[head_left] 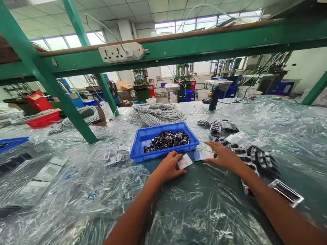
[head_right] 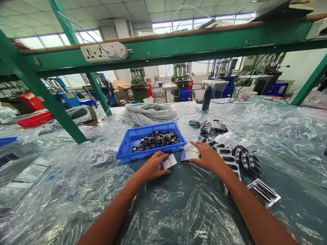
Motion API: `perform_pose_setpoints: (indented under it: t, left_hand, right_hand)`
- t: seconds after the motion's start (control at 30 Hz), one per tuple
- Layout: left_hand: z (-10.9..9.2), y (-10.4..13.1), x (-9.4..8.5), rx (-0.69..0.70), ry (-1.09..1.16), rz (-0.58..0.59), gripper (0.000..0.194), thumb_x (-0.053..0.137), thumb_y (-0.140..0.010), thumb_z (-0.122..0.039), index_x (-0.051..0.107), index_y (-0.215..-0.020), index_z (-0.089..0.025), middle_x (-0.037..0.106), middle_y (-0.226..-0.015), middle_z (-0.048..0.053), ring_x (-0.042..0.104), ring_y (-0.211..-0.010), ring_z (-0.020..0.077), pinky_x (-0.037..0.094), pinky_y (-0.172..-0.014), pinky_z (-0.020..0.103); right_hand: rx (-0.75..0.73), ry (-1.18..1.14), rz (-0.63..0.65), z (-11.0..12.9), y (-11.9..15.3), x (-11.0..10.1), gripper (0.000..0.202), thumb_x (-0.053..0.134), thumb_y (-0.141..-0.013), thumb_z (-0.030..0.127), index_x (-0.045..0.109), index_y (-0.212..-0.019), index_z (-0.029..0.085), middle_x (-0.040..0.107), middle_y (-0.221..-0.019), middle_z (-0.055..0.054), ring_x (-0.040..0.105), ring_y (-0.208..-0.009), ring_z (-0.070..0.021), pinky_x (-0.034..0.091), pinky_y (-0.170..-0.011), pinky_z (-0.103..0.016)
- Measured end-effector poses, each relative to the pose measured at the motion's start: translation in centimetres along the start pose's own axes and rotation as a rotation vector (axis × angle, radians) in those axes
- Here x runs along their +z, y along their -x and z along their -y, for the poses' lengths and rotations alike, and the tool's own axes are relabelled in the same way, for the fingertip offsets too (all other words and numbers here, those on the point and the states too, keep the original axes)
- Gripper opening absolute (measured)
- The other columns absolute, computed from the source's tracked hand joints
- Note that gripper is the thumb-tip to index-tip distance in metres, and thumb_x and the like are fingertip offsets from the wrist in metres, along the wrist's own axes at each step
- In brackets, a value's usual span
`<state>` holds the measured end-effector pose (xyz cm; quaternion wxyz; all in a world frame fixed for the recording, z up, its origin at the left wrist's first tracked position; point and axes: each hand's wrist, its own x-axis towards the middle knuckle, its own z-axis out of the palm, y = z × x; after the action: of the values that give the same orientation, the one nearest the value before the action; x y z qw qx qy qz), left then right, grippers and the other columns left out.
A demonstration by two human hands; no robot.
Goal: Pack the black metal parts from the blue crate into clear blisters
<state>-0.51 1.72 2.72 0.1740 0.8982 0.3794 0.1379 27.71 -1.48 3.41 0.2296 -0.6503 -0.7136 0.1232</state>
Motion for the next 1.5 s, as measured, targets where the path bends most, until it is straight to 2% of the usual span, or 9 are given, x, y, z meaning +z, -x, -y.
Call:
perform_pose_setpoints:
  t: [0.1, 0.17, 0.23, 0.33, 0.43, 0.83, 1.07, 1.27, 1.5]
  left_hand:
    - [0.7, 0.4, -0.3, -0.068, -0.048, 0.044, 0.076, 0.077, -0.07, -0.054, 0.055, -0.13, -0.014, 0.052, -0.127, 0.016, 0.05, -0.121, 0.0332, 0.042, -0.105, 0.045]
    - [0.7, 0.6, -0.3, -0.103, -0.061, 0.084, 0.062, 0.075, -0.072, -0.05, 0.061, -0.12, -0.014, 0.055, -0.119, 0.015, 0.054, -0.113, 0.0324, 0.045, -0.1, 0.045]
    - [0.3, 0.6, -0.1, -0.095, -0.04, 0.1, 0.048, 0.072, -0.075, -0.044, 0.063, -0.112, -0.015, 0.056, -0.113, 0.014, 0.057, -0.106, 0.0293, 0.047, -0.096, 0.042]
    - [-0.6, 0.3, 0.8, -0.081, -0.003, 0.039, 0.043, 0.07, -0.076, -0.04, 0.063, -0.11, -0.015, 0.057, -0.11, 0.012, 0.057, -0.102, 0.0267, 0.048, -0.094, 0.039]
    - [-1.3, -0.2, 1.9, -0.132, 0.02, -0.009, 0.037, 0.07, -0.074, -0.039, 0.065, -0.102, -0.016, 0.059, -0.1, 0.01, 0.058, -0.095, 0.0265, 0.049, -0.087, 0.039]
    - [-1.3, -0.8, 3.0, -0.153, 0.103, -0.089, 0.014, 0.071, -0.067, -0.028, 0.066, -0.074, -0.017, 0.064, -0.076, 0.006, 0.06, -0.081, 0.0249, 0.045, -0.07, 0.032]
    - [-1.1, -0.6, 3.2, -0.146, 0.158, -0.1, 0.026, 0.073, -0.069, -0.034, 0.066, -0.09, -0.019, 0.066, -0.09, 0.006, 0.06, -0.092, 0.0264, 0.047, -0.081, 0.036]
    - [-2.3, -0.6, 3.4, -0.216, 0.06, -0.057, 0.05, 0.069, -0.075, -0.042, 0.059, -0.113, -0.012, 0.059, -0.11, 0.017, 0.056, -0.109, 0.0332, 0.046, -0.095, 0.044]
    - [-2.7, -0.7, 3.9, -0.265, 0.067, -0.06, 0.053, 0.072, -0.076, -0.045, 0.06, -0.116, -0.013, 0.055, -0.115, 0.017, 0.055, -0.111, 0.0325, 0.044, -0.098, 0.044]
  right_hand:
    - [0.061, 0.042, -0.231, 0.4, 0.5, -0.2, 0.052, 0.064, -0.078, 0.05, 0.063, -0.118, 0.017, 0.056, -0.134, -0.019, 0.065, -0.081, -0.0276, 0.052, -0.069, -0.039]
    - [0.04, -0.266, -0.261, 1.9, 0.8, -0.1, 0.041, 0.052, -0.085, 0.057, 0.064, -0.089, 0.018, 0.066, -0.096, -0.013, 0.057, -0.061, -0.0192, 0.046, -0.057, -0.033]
    - [0.045, -0.724, -0.13, 4.1, 0.5, 0.5, 0.051, 0.041, -0.088, 0.064, 0.051, -0.063, 0.021, 0.053, -0.062, -0.003, 0.044, -0.047, -0.0136, 0.035, -0.046, -0.028]
    - [0.018, -1.242, 0.139, 7.6, -1.1, 2.6, 0.061, 0.044, -0.083, 0.071, 0.034, -0.049, 0.022, 0.03, -0.048, 0.004, 0.027, -0.04, -0.0087, 0.022, -0.04, -0.024]
    - [0.009, -1.427, 0.134, 10.1, -3.6, 5.4, 0.066, 0.054, -0.079, 0.071, 0.026, -0.045, 0.022, 0.02, -0.043, 0.007, 0.015, -0.038, -0.0057, 0.011, -0.038, -0.023]
    - [0.055, -1.531, -0.147, 11.3, -4.2, 9.8, 0.058, 0.061, -0.076, 0.053, 0.024, -0.043, 0.023, 0.019, -0.04, 0.008, 0.018, -0.036, -0.0055, 0.016, -0.037, -0.023]
    - [0.147, -1.417, 0.378, 10.3, -3.3, 7.4, 0.048, 0.055, -0.079, 0.043, 0.027, -0.045, 0.023, 0.022, -0.04, 0.008, 0.013, -0.035, -0.0048, 0.009, -0.035, -0.022]
    - [0.097, -1.551, 0.03, 8.8, -5.8, 7.1, 0.052, 0.05, -0.083, 0.045, 0.021, -0.046, 0.023, 0.015, -0.041, 0.009, 0.009, -0.036, -0.0052, 0.01, -0.036, -0.022]
    - [0.067, -1.493, -0.048, 8.6, -6.0, 7.8, 0.052, 0.052, -0.083, 0.046, 0.023, -0.047, 0.024, 0.018, -0.041, 0.008, 0.011, -0.036, -0.0054, 0.01, -0.036, -0.022]
